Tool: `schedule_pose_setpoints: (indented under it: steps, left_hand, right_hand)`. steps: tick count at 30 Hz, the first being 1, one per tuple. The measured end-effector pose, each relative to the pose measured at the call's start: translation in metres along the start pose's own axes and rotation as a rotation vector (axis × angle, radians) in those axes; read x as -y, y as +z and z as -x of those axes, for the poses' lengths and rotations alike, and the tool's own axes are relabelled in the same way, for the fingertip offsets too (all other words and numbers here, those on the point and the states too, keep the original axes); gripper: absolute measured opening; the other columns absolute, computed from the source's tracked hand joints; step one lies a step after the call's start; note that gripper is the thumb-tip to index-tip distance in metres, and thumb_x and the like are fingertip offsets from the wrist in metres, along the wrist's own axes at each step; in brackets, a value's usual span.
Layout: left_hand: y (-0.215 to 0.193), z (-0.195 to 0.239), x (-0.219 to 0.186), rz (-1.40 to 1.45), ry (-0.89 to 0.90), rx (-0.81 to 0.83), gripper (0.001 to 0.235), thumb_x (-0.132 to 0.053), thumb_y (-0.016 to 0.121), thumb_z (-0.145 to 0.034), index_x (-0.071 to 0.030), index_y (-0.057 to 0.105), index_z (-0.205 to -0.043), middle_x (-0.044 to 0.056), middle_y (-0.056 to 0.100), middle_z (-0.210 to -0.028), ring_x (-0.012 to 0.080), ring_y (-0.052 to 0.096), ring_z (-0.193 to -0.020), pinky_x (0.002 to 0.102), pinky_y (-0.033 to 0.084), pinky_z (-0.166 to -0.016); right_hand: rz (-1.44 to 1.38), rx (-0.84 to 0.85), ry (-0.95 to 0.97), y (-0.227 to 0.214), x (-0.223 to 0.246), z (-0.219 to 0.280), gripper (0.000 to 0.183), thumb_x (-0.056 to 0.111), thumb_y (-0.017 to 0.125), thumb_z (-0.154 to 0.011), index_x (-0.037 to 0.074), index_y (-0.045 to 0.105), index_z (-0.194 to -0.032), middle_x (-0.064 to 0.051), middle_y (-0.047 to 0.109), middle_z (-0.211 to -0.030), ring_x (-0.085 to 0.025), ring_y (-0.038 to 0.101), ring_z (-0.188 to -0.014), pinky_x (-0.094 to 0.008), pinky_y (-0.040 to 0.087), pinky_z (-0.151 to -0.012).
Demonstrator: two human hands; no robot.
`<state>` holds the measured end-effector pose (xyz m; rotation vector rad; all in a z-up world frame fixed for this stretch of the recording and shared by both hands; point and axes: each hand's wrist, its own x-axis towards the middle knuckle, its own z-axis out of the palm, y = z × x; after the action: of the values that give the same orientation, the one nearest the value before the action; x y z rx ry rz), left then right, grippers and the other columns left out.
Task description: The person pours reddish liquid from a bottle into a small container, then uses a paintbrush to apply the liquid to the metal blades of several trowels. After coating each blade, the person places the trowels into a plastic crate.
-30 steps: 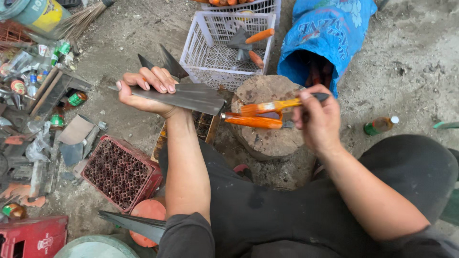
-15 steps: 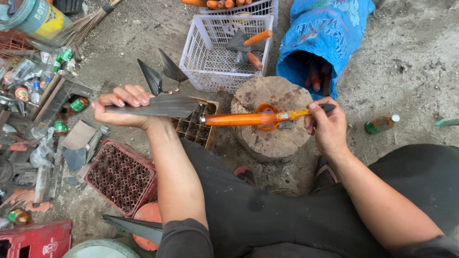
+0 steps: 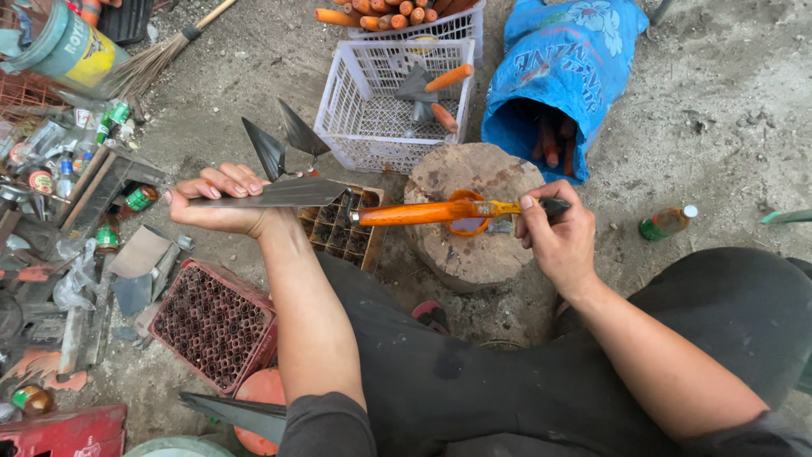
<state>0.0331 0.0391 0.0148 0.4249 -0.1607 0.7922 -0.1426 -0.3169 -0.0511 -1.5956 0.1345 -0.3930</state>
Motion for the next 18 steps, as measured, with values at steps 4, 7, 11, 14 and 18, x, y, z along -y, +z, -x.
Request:
schedule_pose_setpoints:
  steps: [4,7,11,14,18]
  left_hand:
    - [-0.005,-0.003,0.001,-0.013,0.018,-0.044,0.048,-0.041,0.038,-0.103,-0.012,0.04,-0.065,0.006,0.037,-0.047,0.0186,0.032,-0.031,0.031,0.027,-0.029]
    - [-0.014,-0.009,0.001,-0.035,0.016,-0.09,0.048,-0.045,0.04,-0.101,-0.014,0.04,-0.064,0.005,0.037,-0.046,0.0178,0.032,-0.031,0.03,0.026,-0.028]
    - [-0.033,-0.023,-0.009,-0.131,0.042,-0.187,0.049,-0.048,0.046,-0.101,-0.018,0.038,-0.064,-0.001,0.036,-0.049,0.0124,0.029,-0.036,0.027,0.021,-0.031]
    - [-0.045,-0.03,-0.015,-0.124,0.006,-0.34,0.053,-0.052,0.046,-0.093,-0.019,0.033,-0.054,0.0,0.034,-0.042,0.0155,0.029,-0.031,0.029,0.021,-0.03]
    - [-0.057,-0.029,-0.006,-0.083,-0.044,-0.367,0.053,-0.054,0.044,-0.092,-0.019,0.035,-0.052,-0.001,0.034,-0.041,0.0149,0.029,-0.031,0.029,0.02,-0.031]
  right_hand:
    - [-0.155,0.023,0.002,-0.001,0.001,0.0,0.012,0.015,0.059,-0.108,0.003,0.057,-0.106,-0.005,0.064,-0.071,-0.009,0.056,-0.057,-0.023,0.045,-0.051]
    - [-0.387,0.061,0.034,0.002,-0.012,-0.005,0.012,0.015,0.059,-0.107,0.004,0.056,-0.108,-0.006,0.063,-0.073,-0.011,0.057,-0.059,-0.025,0.046,-0.052]
    - [-0.413,-0.016,0.111,-0.009,-0.03,-0.014,0.012,0.016,0.06,-0.106,0.004,0.056,-0.106,-0.006,0.062,-0.071,-0.013,0.055,-0.055,-0.026,0.045,-0.049]
    - [-0.355,-0.086,0.049,-0.023,-0.029,-0.019,0.012,0.016,0.06,-0.107,0.006,0.054,-0.108,-0.007,0.062,-0.072,-0.012,0.054,-0.055,-0.025,0.044,-0.052]
    - [-0.226,-0.041,0.019,-0.016,-0.017,-0.009,0.013,0.017,0.058,-0.109,0.004,0.055,-0.108,-0.005,0.063,-0.074,-0.01,0.057,-0.06,-0.024,0.047,-0.054]
